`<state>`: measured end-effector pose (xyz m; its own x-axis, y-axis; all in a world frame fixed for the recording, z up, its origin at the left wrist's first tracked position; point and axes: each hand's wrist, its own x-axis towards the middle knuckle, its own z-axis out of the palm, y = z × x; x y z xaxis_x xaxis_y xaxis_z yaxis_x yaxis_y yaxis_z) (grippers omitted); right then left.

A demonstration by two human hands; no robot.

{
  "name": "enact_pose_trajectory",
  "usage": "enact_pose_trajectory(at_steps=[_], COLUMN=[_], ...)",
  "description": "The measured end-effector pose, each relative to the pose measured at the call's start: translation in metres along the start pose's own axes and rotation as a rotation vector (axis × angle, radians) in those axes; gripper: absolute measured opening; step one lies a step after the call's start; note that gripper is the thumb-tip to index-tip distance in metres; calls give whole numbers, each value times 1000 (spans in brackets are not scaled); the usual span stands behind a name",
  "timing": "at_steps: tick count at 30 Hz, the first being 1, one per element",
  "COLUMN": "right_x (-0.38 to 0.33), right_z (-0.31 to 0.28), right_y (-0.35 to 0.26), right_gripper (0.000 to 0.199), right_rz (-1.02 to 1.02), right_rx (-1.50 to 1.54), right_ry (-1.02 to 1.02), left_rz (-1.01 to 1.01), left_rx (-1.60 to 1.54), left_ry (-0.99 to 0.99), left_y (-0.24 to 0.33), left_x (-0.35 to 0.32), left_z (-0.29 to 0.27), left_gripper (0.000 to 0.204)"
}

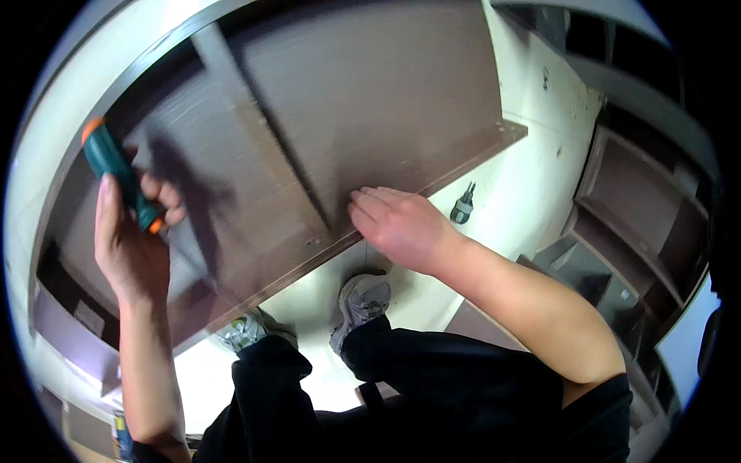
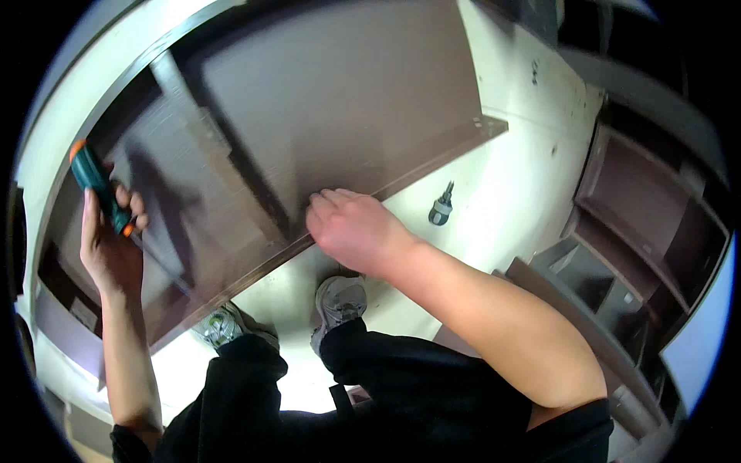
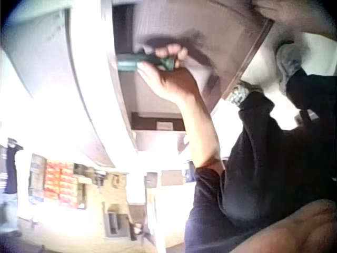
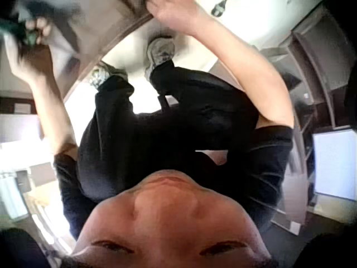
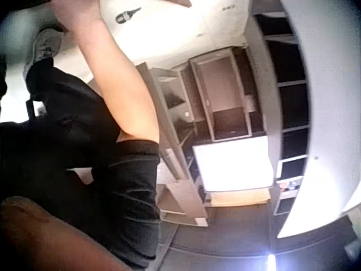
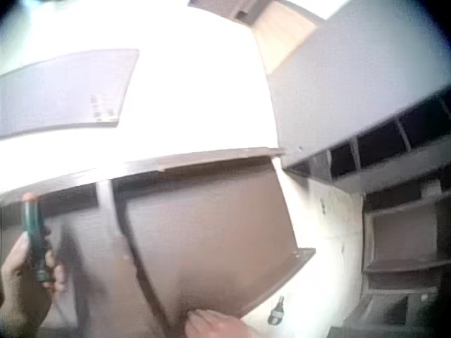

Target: The person assembles a wooden cabinet by attaching panels and shelves using a screwdriver. They position parts, align edges, and tighten screws to secure the structure.

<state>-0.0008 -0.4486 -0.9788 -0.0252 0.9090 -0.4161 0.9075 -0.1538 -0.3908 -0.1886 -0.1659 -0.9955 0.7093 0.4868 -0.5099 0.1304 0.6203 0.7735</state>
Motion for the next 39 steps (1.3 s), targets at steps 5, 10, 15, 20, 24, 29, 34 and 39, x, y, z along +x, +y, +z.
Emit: enact_pose_trajectory(at_steps=[5,10,15,20,24,29,34,39], right_x=[-10,-21,-27,-25,-25,-22,-19,-20], right_z=[9,25,35,37,34,33,37,34], right_y=[9,16,12,15,13,7,7,9], right_gripper=[22,21,19,19,20,20,4,4], right_rz=[28,52,106,68,85,116,121,97], right_rx=[203,219,286,311,337,283,233,213], right_ry=[158,323,457,375,330,294,379,338], left_rz=[-169,-333,-357,-302,-315,-239,-205,-153], left_rx=[-26,216,333,425,477,526,531,529], left_ry=[340,193,244,110,126,112,53,-7], left_y=[-10,-22,-22,-25,-24,-26,-29,-34], left_x=[12,12,20,21,19,17,17,15], left_z=[13,11,17,0,4,6,0,-2], left_gripper=[50,47,47,49,47,50,47,47])
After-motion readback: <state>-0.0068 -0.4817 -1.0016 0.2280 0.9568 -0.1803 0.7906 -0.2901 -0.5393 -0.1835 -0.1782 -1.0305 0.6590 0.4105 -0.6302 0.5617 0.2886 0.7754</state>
